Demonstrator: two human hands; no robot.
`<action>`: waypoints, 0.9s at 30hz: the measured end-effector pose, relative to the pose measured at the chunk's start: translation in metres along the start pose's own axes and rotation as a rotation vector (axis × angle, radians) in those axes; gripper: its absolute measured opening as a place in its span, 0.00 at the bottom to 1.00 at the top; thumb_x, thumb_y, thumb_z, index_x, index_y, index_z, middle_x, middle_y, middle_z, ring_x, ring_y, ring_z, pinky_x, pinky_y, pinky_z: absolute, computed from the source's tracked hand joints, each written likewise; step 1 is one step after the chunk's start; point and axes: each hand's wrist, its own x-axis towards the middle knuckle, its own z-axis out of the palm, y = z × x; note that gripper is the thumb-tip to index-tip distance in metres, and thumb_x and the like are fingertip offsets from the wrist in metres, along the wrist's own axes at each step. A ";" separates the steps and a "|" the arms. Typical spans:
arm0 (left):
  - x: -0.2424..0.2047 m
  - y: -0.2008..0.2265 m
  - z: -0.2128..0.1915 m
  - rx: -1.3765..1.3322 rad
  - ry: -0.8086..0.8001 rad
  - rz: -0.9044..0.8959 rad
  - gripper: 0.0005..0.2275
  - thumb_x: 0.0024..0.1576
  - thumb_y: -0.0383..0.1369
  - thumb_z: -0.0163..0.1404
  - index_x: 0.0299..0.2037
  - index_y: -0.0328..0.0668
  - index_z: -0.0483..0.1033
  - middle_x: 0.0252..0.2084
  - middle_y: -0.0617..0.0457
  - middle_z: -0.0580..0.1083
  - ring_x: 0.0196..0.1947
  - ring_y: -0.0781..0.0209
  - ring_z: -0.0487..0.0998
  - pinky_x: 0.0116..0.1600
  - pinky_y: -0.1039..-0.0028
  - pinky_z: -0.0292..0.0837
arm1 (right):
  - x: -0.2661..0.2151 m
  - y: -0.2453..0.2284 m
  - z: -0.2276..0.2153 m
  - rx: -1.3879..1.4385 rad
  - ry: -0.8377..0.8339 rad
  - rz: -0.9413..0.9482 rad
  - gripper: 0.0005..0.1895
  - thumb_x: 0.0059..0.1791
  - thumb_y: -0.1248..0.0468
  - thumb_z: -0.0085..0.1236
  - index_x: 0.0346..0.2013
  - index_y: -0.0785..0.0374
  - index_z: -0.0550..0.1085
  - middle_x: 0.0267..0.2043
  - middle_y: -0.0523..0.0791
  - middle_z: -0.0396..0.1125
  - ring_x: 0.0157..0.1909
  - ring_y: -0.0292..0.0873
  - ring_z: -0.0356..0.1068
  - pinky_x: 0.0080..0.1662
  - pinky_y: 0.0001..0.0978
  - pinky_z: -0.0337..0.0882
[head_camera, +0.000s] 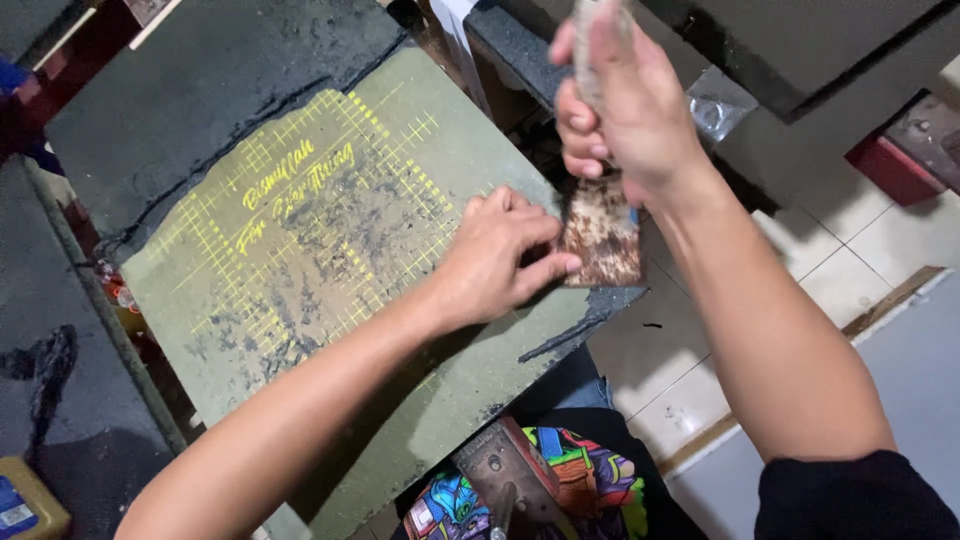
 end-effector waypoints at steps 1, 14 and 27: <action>-0.001 0.001 0.000 0.032 -0.001 0.014 0.18 0.62 0.51 0.46 0.27 0.49 0.64 0.27 0.58 0.70 0.39 0.57 0.64 0.45 0.62 0.56 | -0.001 0.003 0.000 0.074 0.102 0.054 0.34 0.40 0.30 0.49 0.40 0.54 0.65 0.18 0.37 0.53 0.14 0.29 0.49 0.16 0.20 0.54; 0.024 0.018 0.000 -0.004 -0.001 0.010 0.16 0.63 0.47 0.47 0.29 0.49 0.64 0.30 0.59 0.73 0.35 0.57 0.64 0.44 0.65 0.57 | -0.002 -0.019 -0.022 0.144 0.084 0.058 0.16 0.53 0.49 0.48 0.43 0.58 0.68 0.20 0.38 0.55 0.15 0.29 0.50 0.19 0.22 0.53; 0.033 0.009 0.013 -0.002 0.018 0.130 0.17 0.63 0.49 0.46 0.27 0.50 0.63 0.26 0.61 0.71 0.34 0.60 0.61 0.44 0.66 0.54 | -0.015 -0.018 -0.026 -0.128 0.098 -0.023 0.30 0.47 0.33 0.51 0.43 0.55 0.66 0.22 0.40 0.50 0.17 0.31 0.46 0.22 0.23 0.53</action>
